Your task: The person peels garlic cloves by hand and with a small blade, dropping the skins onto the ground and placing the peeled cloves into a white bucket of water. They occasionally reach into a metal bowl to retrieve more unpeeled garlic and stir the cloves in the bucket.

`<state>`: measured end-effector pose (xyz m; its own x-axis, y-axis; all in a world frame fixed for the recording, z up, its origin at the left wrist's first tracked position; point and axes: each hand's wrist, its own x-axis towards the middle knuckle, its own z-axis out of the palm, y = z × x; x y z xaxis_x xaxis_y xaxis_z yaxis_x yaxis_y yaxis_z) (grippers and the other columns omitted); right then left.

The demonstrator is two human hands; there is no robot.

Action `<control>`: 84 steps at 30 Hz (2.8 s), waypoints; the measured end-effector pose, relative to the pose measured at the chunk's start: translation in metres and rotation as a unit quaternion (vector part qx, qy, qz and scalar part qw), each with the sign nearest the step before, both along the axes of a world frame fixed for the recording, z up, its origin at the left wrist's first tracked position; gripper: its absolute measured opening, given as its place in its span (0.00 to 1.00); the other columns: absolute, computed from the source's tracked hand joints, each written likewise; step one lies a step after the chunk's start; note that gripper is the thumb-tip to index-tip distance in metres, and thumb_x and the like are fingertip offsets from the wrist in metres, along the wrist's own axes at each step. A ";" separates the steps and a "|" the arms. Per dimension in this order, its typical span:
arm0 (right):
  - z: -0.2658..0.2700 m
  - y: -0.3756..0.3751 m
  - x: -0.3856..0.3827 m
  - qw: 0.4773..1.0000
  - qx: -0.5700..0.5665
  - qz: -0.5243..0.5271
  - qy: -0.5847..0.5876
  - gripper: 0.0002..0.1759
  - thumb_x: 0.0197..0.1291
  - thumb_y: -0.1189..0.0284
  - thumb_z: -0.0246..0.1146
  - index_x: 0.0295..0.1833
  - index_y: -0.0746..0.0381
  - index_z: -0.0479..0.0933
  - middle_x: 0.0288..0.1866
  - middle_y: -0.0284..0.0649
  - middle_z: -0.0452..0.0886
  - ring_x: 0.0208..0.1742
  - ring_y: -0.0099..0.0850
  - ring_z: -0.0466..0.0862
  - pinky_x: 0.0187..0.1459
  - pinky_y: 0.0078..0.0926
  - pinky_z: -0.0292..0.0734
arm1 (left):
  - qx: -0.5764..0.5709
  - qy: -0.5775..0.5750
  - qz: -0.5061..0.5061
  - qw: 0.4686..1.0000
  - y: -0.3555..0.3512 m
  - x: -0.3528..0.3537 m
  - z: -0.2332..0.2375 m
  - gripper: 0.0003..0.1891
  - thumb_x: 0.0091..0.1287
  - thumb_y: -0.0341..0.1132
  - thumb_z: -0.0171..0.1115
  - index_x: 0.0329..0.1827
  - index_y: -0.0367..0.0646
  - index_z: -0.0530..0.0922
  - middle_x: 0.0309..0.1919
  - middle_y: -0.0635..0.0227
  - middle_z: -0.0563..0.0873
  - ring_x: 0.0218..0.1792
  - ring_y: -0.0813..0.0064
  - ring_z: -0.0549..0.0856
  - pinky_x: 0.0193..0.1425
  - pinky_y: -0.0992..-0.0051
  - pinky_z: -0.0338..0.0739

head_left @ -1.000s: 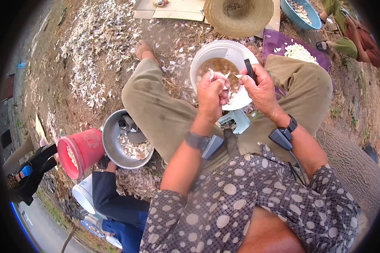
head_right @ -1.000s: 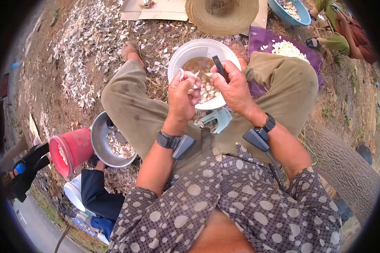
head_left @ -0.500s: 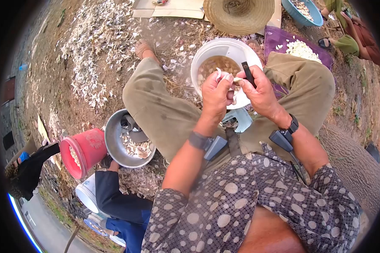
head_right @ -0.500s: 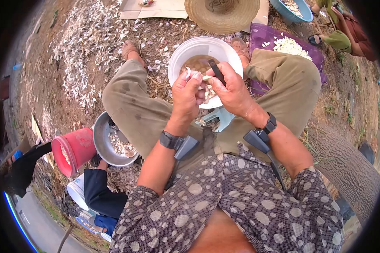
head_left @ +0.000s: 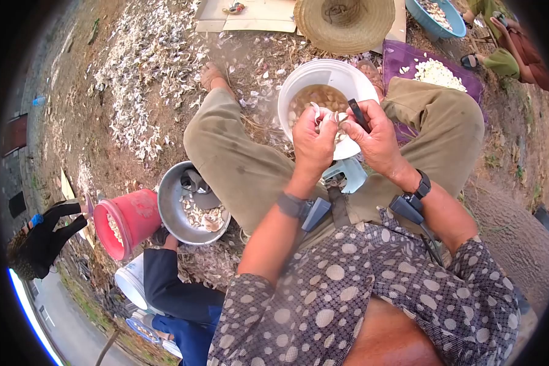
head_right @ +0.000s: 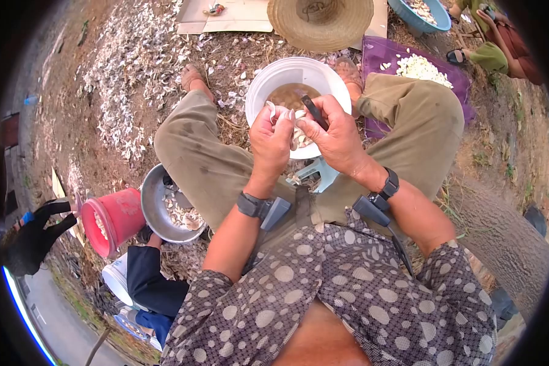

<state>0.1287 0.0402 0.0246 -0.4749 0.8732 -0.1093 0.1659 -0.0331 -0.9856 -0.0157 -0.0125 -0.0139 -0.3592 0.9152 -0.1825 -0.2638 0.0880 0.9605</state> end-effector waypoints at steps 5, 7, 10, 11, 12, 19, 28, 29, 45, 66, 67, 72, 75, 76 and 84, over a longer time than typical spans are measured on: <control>0.001 0.003 0.003 0.995 -0.057 0.031 0.074 0.11 0.72 0.71 0.67 0.53 0.63 0.74 0.42 0.26 0.77 0.42 0.12 0.75 0.42 0.14 0.74 | 0.009 -0.046 -0.035 0.998 -0.002 0.001 0.009 0.08 0.74 0.31 0.62 0.36 0.42 0.75 0.24 0.76 0.78 0.21 0.90 0.73 0.21 0.82 0.67; 0.004 0.005 0.003 0.989 -0.096 0.043 0.100 0.11 0.73 0.71 0.66 0.54 0.63 0.74 0.41 0.26 0.76 0.39 0.12 0.74 0.39 0.13 0.72 | 0.001 -0.071 -0.056 0.996 -0.002 0.000 0.011 0.08 0.75 0.32 0.62 0.36 0.43 0.75 0.23 0.77 0.77 0.19 0.89 0.72 0.19 0.82 0.67; 0.004 0.010 0.009 0.975 -0.172 0.064 0.123 0.11 0.74 0.70 0.64 0.55 0.63 0.75 0.39 0.25 0.76 0.33 0.10 0.70 0.32 0.11 0.67 | -0.011 -0.158 -0.088 0.984 -0.002 -0.002 0.011 0.07 0.75 0.34 0.61 0.37 0.46 0.74 0.22 0.77 0.75 0.17 0.89 0.69 0.18 0.82 0.64; 0.003 0.013 0.012 0.969 -0.194 0.076 0.129 0.11 0.75 0.70 0.64 0.55 0.63 0.75 0.38 0.24 0.75 0.30 0.09 0.68 0.29 0.11 0.64 | -0.024 -0.217 -0.102 0.970 -0.002 -0.005 0.012 0.07 0.74 0.35 0.62 0.38 0.46 0.74 0.23 0.77 0.74 0.16 0.88 0.68 0.18 0.83 0.63; 0.003 0.014 0.013 0.963 -0.217 0.088 0.136 0.11 0.75 0.70 0.63 0.56 0.63 0.75 0.36 0.24 0.75 0.28 0.09 0.67 0.27 0.10 0.62 | -0.038 -0.276 -0.115 0.953 -0.002 -0.008 0.013 0.07 0.74 0.36 0.62 0.38 0.47 0.73 0.23 0.77 0.73 0.16 0.88 0.67 0.18 0.83 0.62; 0.001 0.021 0.013 0.932 -0.304 0.060 0.189 0.06 0.74 0.72 0.61 0.52 0.60 0.76 0.33 0.26 0.76 0.20 0.08 0.62 0.18 0.09 0.55 | -0.044 -0.466 -0.111 0.877 -0.002 -0.013 0.010 0.07 0.73 0.39 0.61 0.45 0.50 0.74 0.28 0.77 0.73 0.18 0.86 0.67 0.17 0.83 0.61; -0.002 0.043 0.055 0.836 -0.425 -0.030 0.346 0.03 0.76 0.71 0.56 0.49 0.58 0.70 0.35 0.33 0.73 0.19 0.11 0.61 0.16 0.09 0.56 | -0.097 -0.416 0.029 0.904 0.009 -0.017 -0.022 0.05 0.74 0.35 0.57 0.43 0.45 0.74 0.32 0.72 0.77 0.26 0.81 0.73 0.23 0.81 0.65; -0.002 0.050 0.070 0.846 -0.395 -0.068 0.351 0.03 0.76 0.71 0.56 0.49 0.58 0.70 0.35 0.33 0.73 0.19 0.11 0.62 0.16 0.09 0.56 | -0.128 -0.368 0.039 0.920 0.009 -0.017 -0.027 0.05 0.74 0.35 0.56 0.44 0.44 0.73 0.32 0.71 0.78 0.25 0.81 0.73 0.23 0.81 0.65; 0.010 0.157 0.277 0.880 -0.046 -0.450 0.143 0.09 0.76 0.68 0.57 0.51 0.63 0.73 0.32 0.36 0.79 0.17 0.14 0.62 0.15 0.14 0.54 | -0.179 -0.313 -0.033 0.932 0.023 -0.011 -0.055 0.11 0.73 0.30 0.57 0.56 0.39 0.74 0.40 0.67 0.79 0.40 0.76 0.79 0.41 0.73 0.77; -0.002 0.022 0.039 0.991 -0.108 -0.028 0.076 0.04 0.73 0.76 0.59 0.49 0.64 0.76 0.34 0.28 0.77 0.34 0.15 0.76 0.36 0.14 0.72 | -0.132 -0.332 0.012 0.934 0.024 -0.016 -0.036 0.14 0.83 0.48 0.49 0.47 0.47 0.73 0.27 0.71 0.75 0.24 0.77 0.72 0.28 0.72 0.71; -0.003 0.021 0.035 0.992 -0.102 -0.027 0.072 0.05 0.72 0.76 0.60 0.49 0.64 0.76 0.35 0.28 0.77 0.34 0.15 0.77 0.37 0.14 0.72 | -0.116 -0.355 0.021 0.927 0.025 -0.016 -0.039 0.17 0.83 0.50 0.47 0.49 0.45 0.74 0.31 0.67 0.77 0.29 0.73 0.76 0.35 0.68 0.75; -0.011 0.019 0.024 0.997 -0.061 -0.032 0.017 0.06 0.69 0.76 0.63 0.48 0.67 0.78 0.38 0.31 0.80 0.38 0.17 0.80 0.41 0.18 0.76 | -0.075 -0.429 -0.004 0.900 0.024 -0.015 -0.037 0.29 0.84 0.55 0.39 0.59 0.34 0.74 0.51 0.51 0.83 0.50 0.61 0.85 0.62 0.55 0.82; -0.014 0.015 0.011 0.996 0.064 -0.028 -0.063 0.07 0.69 0.75 0.64 0.49 0.67 0.79 0.39 0.35 0.83 0.41 0.20 0.82 0.45 0.21 0.78 | -0.078 -0.441 -0.017 0.894 0.022 -0.010 -0.023 0.29 0.85 0.54 0.38 0.61 0.34 0.74 0.53 0.54 0.84 0.51 0.62 0.85 0.62 0.58 0.81; -0.007 0.015 0.009 0.993 0.072 -0.003 -0.091 0.10 0.67 0.75 0.66 0.51 0.67 0.80 0.44 0.41 0.84 0.45 0.26 0.84 0.48 0.26 0.80 | -0.070 -0.447 -0.037 0.891 0.020 -0.010 -0.025 0.27 0.84 0.52 0.39 0.61 0.34 0.73 0.53 0.54 0.83 0.51 0.63 0.85 0.61 0.60 0.82; -0.020 0.020 -0.001 0.950 0.241 0.057 -0.193 0.15 0.64 0.73 0.66 0.55 0.61 0.81 0.47 0.44 0.81 0.46 0.43 0.85 0.47 0.37 0.81 | -0.043 -0.427 -0.094 0.898 0.009 -0.008 -0.025 0.17 0.79 0.37 0.47 0.64 0.37 0.74 0.56 0.61 0.83 0.55 0.68 0.83 0.63 0.60 0.80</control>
